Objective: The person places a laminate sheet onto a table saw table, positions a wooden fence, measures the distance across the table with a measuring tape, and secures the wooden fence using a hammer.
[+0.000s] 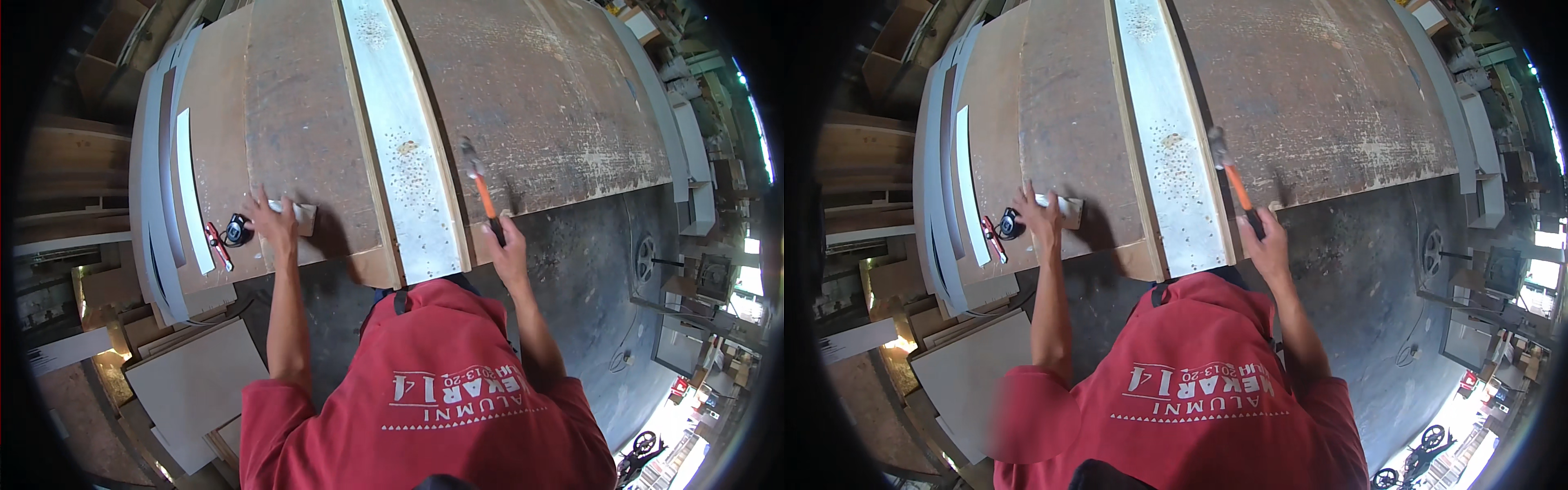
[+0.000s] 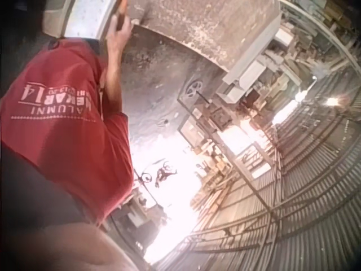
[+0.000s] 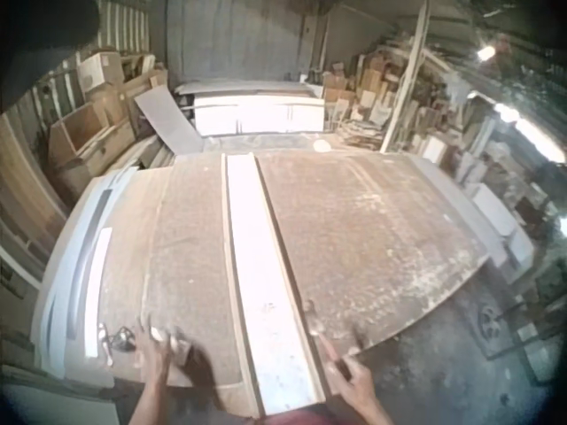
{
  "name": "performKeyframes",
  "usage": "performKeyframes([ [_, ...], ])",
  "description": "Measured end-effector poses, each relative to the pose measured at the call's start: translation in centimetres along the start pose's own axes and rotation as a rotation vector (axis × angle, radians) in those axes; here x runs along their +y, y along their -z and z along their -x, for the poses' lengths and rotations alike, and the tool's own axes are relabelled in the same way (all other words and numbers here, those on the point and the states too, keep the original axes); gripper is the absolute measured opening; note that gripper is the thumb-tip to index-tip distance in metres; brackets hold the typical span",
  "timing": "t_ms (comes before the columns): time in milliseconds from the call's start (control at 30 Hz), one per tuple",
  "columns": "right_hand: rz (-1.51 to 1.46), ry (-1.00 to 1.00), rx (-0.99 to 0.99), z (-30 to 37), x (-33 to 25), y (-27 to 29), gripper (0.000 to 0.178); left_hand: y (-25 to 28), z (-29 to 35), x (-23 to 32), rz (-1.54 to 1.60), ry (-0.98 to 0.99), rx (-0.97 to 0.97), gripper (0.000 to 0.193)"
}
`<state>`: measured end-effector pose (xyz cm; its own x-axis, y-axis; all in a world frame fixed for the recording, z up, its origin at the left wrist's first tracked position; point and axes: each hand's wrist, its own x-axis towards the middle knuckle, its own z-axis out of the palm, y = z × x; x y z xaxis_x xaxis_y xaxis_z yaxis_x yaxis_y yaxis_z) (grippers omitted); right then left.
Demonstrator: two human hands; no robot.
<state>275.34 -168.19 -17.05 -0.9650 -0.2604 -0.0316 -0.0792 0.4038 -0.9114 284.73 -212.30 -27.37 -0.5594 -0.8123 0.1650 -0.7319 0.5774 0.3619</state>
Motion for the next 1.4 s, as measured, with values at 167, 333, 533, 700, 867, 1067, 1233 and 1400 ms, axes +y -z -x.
performKeyframes([
  [167,0.173,-0.151,0.056,0.1,3.3,4.1,0.027,-2.1,3.9,16.9,0.765,-0.446,-0.26,0.056],
  [333,0.163,-0.153,0.035,-2.0,4.1,5.1,0.032,-9.9,3.4,24.8,0.413,-0.596,-0.523,0.068],
  [533,0.161,-0.198,-0.11,-6.6,3.7,4.4,0.03,-13.7,-4.0,27.2,0.231,-0.548,-0.346,0.058],
  [700,-0.05,-0.357,-0.299,-15.6,1.5,0.1,0.029,-15.6,-9.5,27.6,0.182,-0.486,-0.282,0.051],
  [867,0.103,0.007,-0.287,-32.2,-2.6,-6.6,0.028,-14.1,-9.8,29.5,0.184,-0.389,-0.17,0.049],
  [1067,0.253,0.225,-0.23,-52.4,-3.5,-16.3,0.033,-14.2,-10.6,31.4,0.155,-0.344,-0.224,0.051],
  [1233,0.301,0.217,-0.23,-57.9,-5.0,-21.6,0.035,-14.4,-10.9,30.7,0.139,-0.334,-0.213,0.051],
  [1400,0.407,0.205,-0.234,-60.2,-4.3,-22.9,0.035,-14.7,-10.7,30.8,0.153,-0.332,-0.229,0.05],
])
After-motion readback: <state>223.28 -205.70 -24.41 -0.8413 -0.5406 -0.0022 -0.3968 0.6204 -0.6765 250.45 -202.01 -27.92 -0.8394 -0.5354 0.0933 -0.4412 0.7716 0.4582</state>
